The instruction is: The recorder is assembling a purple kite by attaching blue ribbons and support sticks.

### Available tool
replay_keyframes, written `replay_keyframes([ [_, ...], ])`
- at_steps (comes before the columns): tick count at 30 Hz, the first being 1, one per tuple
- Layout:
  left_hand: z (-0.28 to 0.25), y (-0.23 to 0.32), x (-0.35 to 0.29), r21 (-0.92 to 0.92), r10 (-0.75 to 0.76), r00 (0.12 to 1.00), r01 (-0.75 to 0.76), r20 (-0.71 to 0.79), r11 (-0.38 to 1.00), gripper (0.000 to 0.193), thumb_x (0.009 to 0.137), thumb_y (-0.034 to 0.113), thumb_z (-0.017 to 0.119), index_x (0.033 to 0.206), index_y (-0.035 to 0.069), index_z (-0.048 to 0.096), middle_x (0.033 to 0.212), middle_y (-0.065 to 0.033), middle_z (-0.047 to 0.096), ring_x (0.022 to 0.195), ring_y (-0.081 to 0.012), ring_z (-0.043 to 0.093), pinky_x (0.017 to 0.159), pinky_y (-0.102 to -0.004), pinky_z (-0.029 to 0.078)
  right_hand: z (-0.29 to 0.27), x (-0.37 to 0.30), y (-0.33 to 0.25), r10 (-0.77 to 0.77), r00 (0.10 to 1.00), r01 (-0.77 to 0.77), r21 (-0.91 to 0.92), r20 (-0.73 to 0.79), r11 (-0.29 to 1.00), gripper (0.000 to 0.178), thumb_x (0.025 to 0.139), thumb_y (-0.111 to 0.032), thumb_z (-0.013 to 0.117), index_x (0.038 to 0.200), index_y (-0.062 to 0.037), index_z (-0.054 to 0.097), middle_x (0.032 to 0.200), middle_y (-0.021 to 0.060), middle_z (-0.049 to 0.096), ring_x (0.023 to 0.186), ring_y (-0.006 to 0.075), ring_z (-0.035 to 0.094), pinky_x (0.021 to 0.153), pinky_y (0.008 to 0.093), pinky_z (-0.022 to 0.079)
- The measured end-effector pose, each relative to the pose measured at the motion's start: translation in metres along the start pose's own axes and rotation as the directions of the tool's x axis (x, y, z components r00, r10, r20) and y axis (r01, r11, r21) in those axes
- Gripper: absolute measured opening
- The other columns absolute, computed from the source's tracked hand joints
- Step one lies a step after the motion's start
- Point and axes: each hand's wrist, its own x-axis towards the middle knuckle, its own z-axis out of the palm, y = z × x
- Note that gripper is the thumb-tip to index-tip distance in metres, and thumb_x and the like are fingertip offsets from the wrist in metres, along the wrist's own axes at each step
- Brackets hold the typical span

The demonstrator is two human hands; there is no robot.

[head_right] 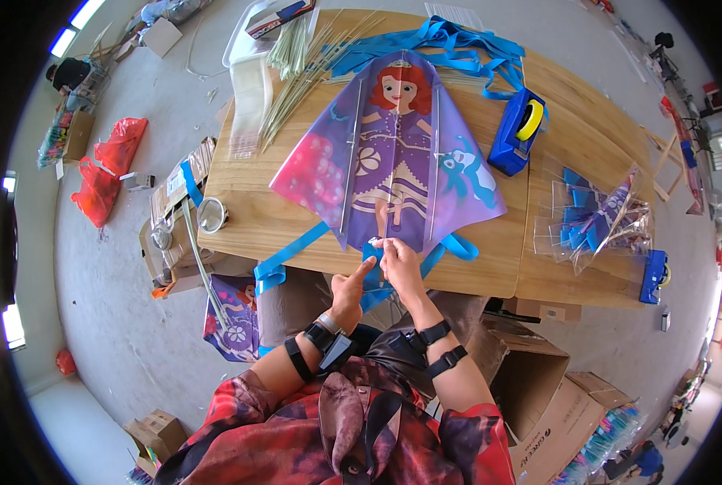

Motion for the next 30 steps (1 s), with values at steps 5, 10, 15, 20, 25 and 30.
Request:
replay_keyframes([
  [5,-0.004,-0.007,0.007,-0.028,0.023,0.999,-0.022,0.032,0.999,0.029,0.085,0.022,0.087,0.097,0.0,0.073,0.09,-0.001,0.07,0.073,-0.0088,0.062,0.064,-0.0287,0.051,0.002,-0.001,0.001,-0.041,0.999,0.039,-0.075,-0.019,0.996,0.031,0.112,-0.024,0.044,0.114,-0.0019,0.066,0.062,-0.0047,0.045,0.049,0.0027,0.038,0.044,0.0218,0.029],
  [10,-0.004,-0.009,0.007,-0.073,0.094,0.994,-0.09,0.055,0.993,0.03,0.085,0.023,0.087,0.098,0.0,0.073,0.091,-0.0018,0.07,0.075,-0.0093,0.063,0.065,-0.0286,0.052,0.003,0.002,0.007,-0.078,0.996,0.073,-0.122,-0.037,0.99,0.031,0.112,-0.022,0.044,0.114,-0.0017,0.067,0.061,-0.0046,0.045,0.049,0.0028,0.037,0.044,0.0221,0.03],
  [15,0.007,0.01,-0.006,-0.095,-0.013,1.0,0.013,0.003,0.995,0.033,0.084,0.025,0.089,0.094,-0.001,0.071,0.088,-0.004,0.07,0.068,-0.0116,0.065,0.059,-0.0303,0.053,0.002,0.004,0.013,-0.105,0.993,0.096,-0.152,-0.055,0.984,0.031,0.112,-0.021,0.044,0.114,-0.0017,0.067,0.061,-0.0046,0.045,0.049,0.0027,0.037,0.044,0.0224,0.03],
  [20,0.011,-0.002,0.004,-0.164,-0.01,0.999,0.001,-0.052,0.987,0.034,0.082,0.024,0.091,0.092,-0.002,0.072,0.087,-0.0046,0.07,0.067,-0.0125,0.066,0.057,-0.031,0.054,0.004,0.002,0.011,-0.087,0.994,0.08,-0.118,-0.058,0.99,0.03,0.112,-0.021,0.043,0.114,-0.0023,0.068,0.061,-0.0047,0.045,0.05,0.0027,0.037,0.044,0.022,0.03],
  [25,0.01,-0.009,0.013,-0.194,-0.006,0.998,-0.007,-0.068,0.981,0.036,0.08,0.025,0.092,0.093,-0.003,0.072,0.088,-0.0048,0.071,0.069,-0.0122,0.065,0.059,-0.0308,0.053,-0.001,-0.009,0.001,-0.059,0.998,0.058,-0.049,-0.013,0.997,0.027,0.111,-0.021,0.048,0.117,-0.0043,0.069,0.063,-0.0044,0.047,0.053,0.003,0.041,0.046,0.023,0.033],
  [30,0.01,-0.009,0.015,-0.085,-0.057,0.989,0.046,-0.133,0.995,0.038,0.08,0.026,0.092,0.096,-0.003,0.073,0.091,-0.0046,0.071,0.071,-0.0116,0.065,0.062,-0.0307,0.053,-0.014,-0.012,-0.006,-0.458,0.878,0.463,-0.488,0.139,0.74,0.023,0.106,-0.018,0.058,0.122,-0.0073,0.07,0.069,0.0073,0.06,0.057,0.0139,0.055,0.055,0.0318,0.044],
])
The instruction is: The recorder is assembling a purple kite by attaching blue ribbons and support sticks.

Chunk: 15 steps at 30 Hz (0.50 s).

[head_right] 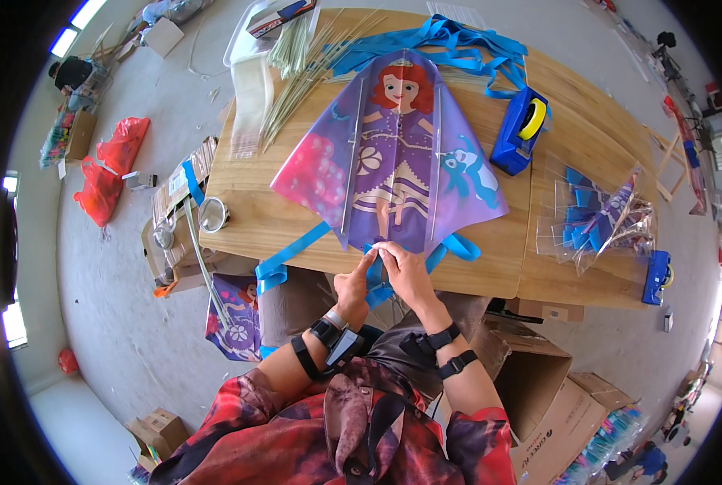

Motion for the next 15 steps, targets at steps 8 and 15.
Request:
replay_keyframes([
  [8,-0.002,-0.001,0.001,-0.024,0.033,0.999,-0.033,0.0,0.999,0.039,0.079,0.026,0.092,0.098,-0.003,0.073,0.094,-0.0042,0.07,0.076,-0.0118,0.063,0.067,-0.0305,0.052,-0.013,0.013,-0.008,-0.011,0.999,0.023,-0.257,0.047,0.966,0.029,0.1,-0.024,0.065,0.126,-0.0114,0.066,0.095,0.0189,0.073,0.085,0.0382,0.071,0.071,0.0452,0.055],
  [15,-0.002,-0.009,0.008,-0.044,0.005,0.999,-0.003,0.039,0.999,0.039,0.079,0.026,0.092,0.099,-0.001,0.072,0.095,-0.0024,0.069,0.078,-0.0107,0.06,0.07,-0.0306,0.05,-0.007,0.028,-0.01,-0.008,0.993,-0.035,-0.344,-0.122,0.938,0.042,0.086,-0.031,0.081,0.116,-0.0101,0.061,0.079,0.0057,0.062,0.071,0.0285,0.065,0.065,0.0424,0.049],
])
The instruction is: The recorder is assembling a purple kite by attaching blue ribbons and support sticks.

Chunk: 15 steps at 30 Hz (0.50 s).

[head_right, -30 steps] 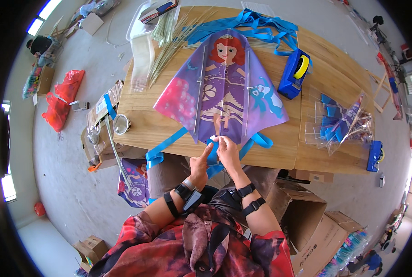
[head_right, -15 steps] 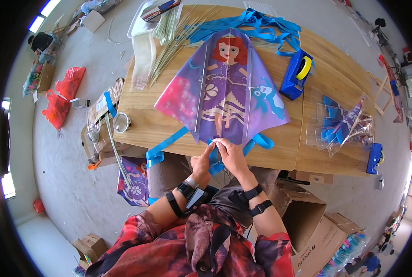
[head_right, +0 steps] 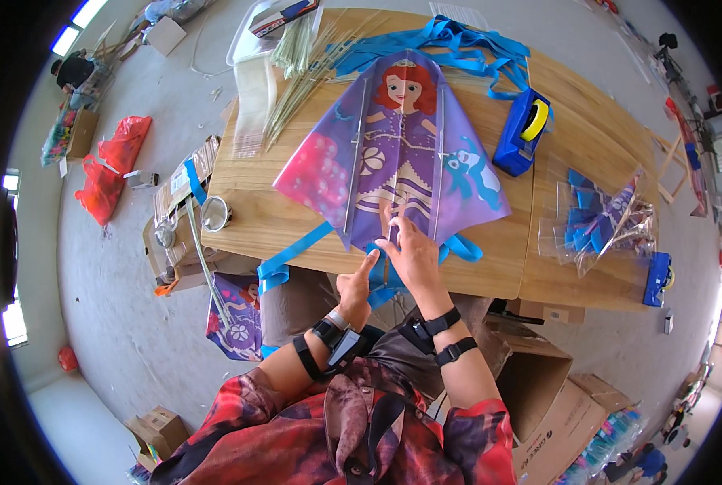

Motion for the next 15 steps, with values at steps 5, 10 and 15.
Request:
replay_keyframes([
  [5,-0.008,-0.011,0.011,0.014,0.106,0.994,-0.107,0.04,0.994,0.035,0.085,0.028,0.087,0.095,-0.003,0.073,0.088,-0.0048,0.07,0.071,-0.0129,0.064,0.063,-0.032,0.056,0.027,0.006,0.011,-0.188,0.971,0.158,-0.195,-0.15,0.968,0.048,0.079,-0.039,0.085,0.103,-0.0125,0.054,0.081,0.0043,0.062,0.074,0.0297,0.063,0.07,0.0449,0.043],
  [10,-0.003,-0.009,0.007,0.057,0.132,0.99,-0.134,0.043,0.989,0.035,0.09,0.029,0.082,0.092,-0.006,0.073,0.083,-0.0088,0.072,0.065,-0.0168,0.069,0.057,-0.0343,0.062,0.039,0.014,0.021,-0.092,0.978,0.049,-0.228,-0.186,0.973,0.049,0.08,-0.046,0.082,0.098,-0.0128,0.051,0.078,0.0035,0.062,0.072,0.0299,0.063,0.065,0.0448,0.04],
  [15,-0.002,-0.007,0.01,0.017,0.123,0.992,-0.123,0.012,0.992,0.034,0.08,0.029,0.091,0.083,0.001,0.073,0.085,0.0017,0.065,0.074,-0.0076,0.054,0.062,-0.0295,0.047,0.04,0.027,0.011,0.005,0.967,-0.028,-0.088,-0.254,0.996,0.039,0.088,-0.04,0.078,0.092,-0.0106,0.053,0.072,0.0065,0.065,0.067,0.0317,0.066,0.057,0.0462,0.044],
])
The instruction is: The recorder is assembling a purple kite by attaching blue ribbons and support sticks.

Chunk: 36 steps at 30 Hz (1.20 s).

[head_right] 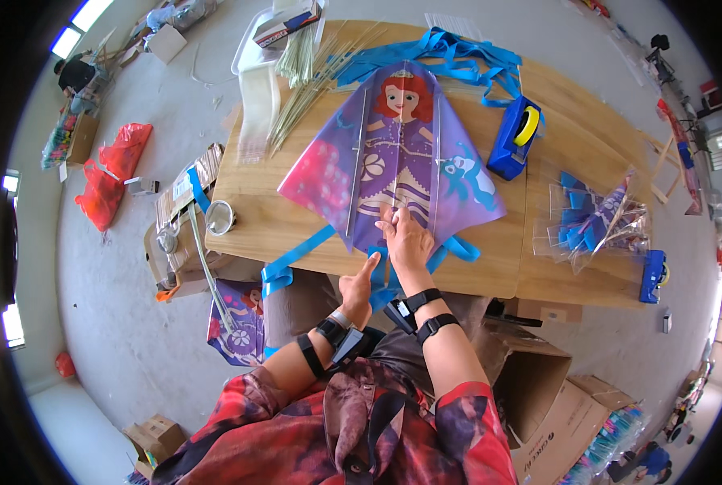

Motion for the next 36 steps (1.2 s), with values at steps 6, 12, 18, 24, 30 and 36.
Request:
replay_keyframes([
  [6,0.0,0.021,-0.016,0.055,-0.113,0.991,0.109,0.072,0.993,0.043,0.08,0.038,0.09,0.099,0.003,0.071,0.078,0.0035,0.06,0.066,-0.0082,0.054,0.055,-0.0286,0.043,0.005,0.018,0.016,0.029,1.0,-0.028,-0.133,0.005,0.991,0.027,0.092,-0.031,0.074,0.093,-0.0089,0.058,0.078,0.0144,0.068,0.075,0.0368,0.069,0.064,0.05,0.049],
  [12,-0.057,0.037,-0.022,0.188,-0.115,0.926,0.048,0.36,0.981,0.038,0.084,0.043,0.085,0.093,0.013,0.062,0.074,0.0059,0.045,0.058,-0.004,0.037,0.05,-0.023,0.026,0.007,0.069,-0.014,0.038,0.997,-0.014,-0.31,0.071,0.951,0.02,0.091,-0.017,0.067,0.104,-0.0008,0.066,0.101,0.0196,0.069,0.097,0.0396,0.069,0.083,0.0482,0.057],
  [18,-0.107,0.07,-0.035,0.273,-0.196,0.861,0.069,0.469,0.959,0.021,0.096,0.026,0.074,0.087,0.017,0.056,0.074,0.0091,0.047,0.065,-0.0021,0.047,0.056,-0.0204,0.035,0.031,0.084,-0.006,0.018,1.0,-0.008,-0.38,0.022,0.925,0.016,0.091,-0.008,0.057,0.094,-0.0018,0.071,0.1,0.0218,0.071,0.096,0.0389,0.071,0.084,0.0481,0.058],
  [24,-0.158,0.092,-0.053,0.197,-0.162,0.892,0.085,0.422,0.977,0.028,0.098,0.022,0.071,0.12,0.008,0.061,0.098,0.001,0.064,0.085,-0.0075,0.06,0.073,-0.0227,0.047,-0.003,0.099,-0.005,0.335,0.904,-0.265,-0.267,0.266,0.927,0.033,0.084,-0.024,0.065,0.106,-0.0006,0.075,0.119,0.0243,0.071,0.113,0.0423,0.068,0.096,0.0518,0.055],
  [30,-0.155,0.113,-0.065,0.17,-0.099,0.833,0.006,0.544,0.985,0.033,0.101,0.024,0.068,0.127,0.005,0.06,0.109,-0.0042,0.068,0.095,-0.0119,0.064,0.085,-0.0271,0.051,-0.192,0.169,0.121,0.106,0.968,-0.117,0.037,0.228,0.992,0.021,0.09,-0.012,0.061,0.08,0.0048,0.068,0.065,0.0151,0.064,0.062,0.0158,0.058,0.055,0.0403,0.046],
  [36,-0.14,0.156,-0.071,0.175,0.15,0.793,-0.307,0.59,0.935,0.026,0.102,0.02,0.064,0.12,0.001,0.063,0.105,-0.0043,0.066,0.097,-0.0112,0.061,0.086,-0.0273,0.049,-0.411,0.157,0.003,-0.244,0.934,-0.075,-0.811,-0.261,0.581,0.02,0.095,0.0,0.05,0.113,-0.0023,0.059,0.107,0.0232,0.069,0.104,0.0416,0.064,0.091,0.0494,0.05],
])
